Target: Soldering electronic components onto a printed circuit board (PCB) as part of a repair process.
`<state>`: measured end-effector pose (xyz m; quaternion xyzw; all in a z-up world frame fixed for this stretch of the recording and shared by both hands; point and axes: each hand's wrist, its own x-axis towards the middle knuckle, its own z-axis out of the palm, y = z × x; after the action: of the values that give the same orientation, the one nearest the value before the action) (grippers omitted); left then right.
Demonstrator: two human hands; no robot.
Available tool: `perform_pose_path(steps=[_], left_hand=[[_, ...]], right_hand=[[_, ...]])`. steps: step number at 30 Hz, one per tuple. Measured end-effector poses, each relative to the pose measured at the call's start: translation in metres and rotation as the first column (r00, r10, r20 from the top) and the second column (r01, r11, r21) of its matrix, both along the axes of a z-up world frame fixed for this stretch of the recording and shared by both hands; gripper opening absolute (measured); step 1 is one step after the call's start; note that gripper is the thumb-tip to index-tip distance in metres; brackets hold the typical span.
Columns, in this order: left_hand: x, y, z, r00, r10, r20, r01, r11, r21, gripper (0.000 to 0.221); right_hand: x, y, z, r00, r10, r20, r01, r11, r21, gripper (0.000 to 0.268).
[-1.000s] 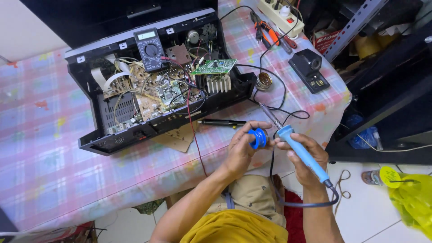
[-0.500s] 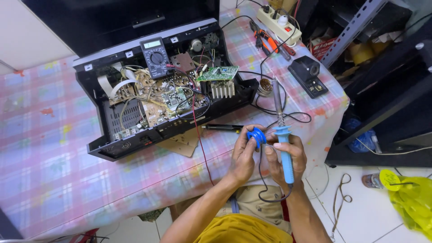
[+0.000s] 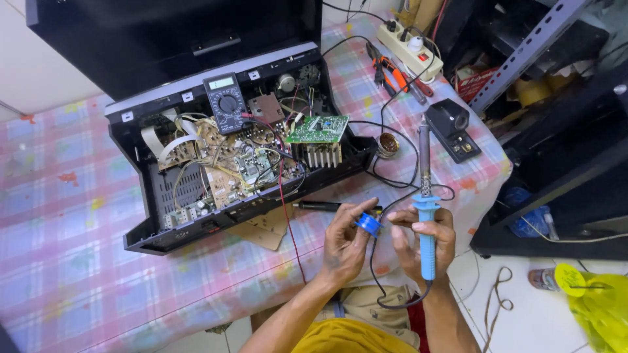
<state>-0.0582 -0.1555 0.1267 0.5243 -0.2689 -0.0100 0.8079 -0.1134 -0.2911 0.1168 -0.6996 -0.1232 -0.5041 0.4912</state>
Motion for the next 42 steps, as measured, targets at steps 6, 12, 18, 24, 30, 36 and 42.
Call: perform_pose_path(steps=[6,12,18,24,30,36,42], left_hand=[[0.014,-0.003,-0.012,0.974,0.139,0.176,-0.159,0.982,0.105,0.039],[0.014,-0.003,-0.023,0.969,0.185,0.163,-0.207,0.970,0.129,0.040],[0.015,-0.005,-0.027,0.964,0.200,0.173,-0.218,0.971,0.095,0.042],[0.018,-0.011,-0.017,0.877,0.238,0.417,-0.324,0.934,0.149,0.035],[0.026,-0.026,-0.028,0.594,0.239,0.768,-0.447,0.892,0.068,0.030],[0.024,-0.030,-0.050,0.556,0.112,0.823,-0.341,0.934,0.103,0.049],[0.030,-0.039,-0.036,0.475,0.107,0.874,-0.346,0.935,0.073,0.056]], right_hand=[[0.013,-0.003,-0.005,0.999,0.047,0.011,-0.046,0.997,-0.054,0.039],[0.017,-0.009,-0.017,0.996,-0.019,0.083,0.034,0.981,-0.188,0.035],[0.017,-0.012,-0.030,0.996,-0.028,0.082,0.041,0.985,-0.167,0.031],[0.006,-0.011,-0.026,0.996,-0.078,0.048,0.084,0.989,-0.122,0.029],[0.001,-0.011,-0.019,0.975,-0.178,-0.130,0.168,0.982,-0.083,0.063],[-0.015,-0.018,-0.013,0.936,-0.053,-0.349,0.077,0.996,0.055,0.066],[-0.021,-0.016,0.006,0.936,-0.002,-0.353,0.063,0.985,0.160,0.068]])
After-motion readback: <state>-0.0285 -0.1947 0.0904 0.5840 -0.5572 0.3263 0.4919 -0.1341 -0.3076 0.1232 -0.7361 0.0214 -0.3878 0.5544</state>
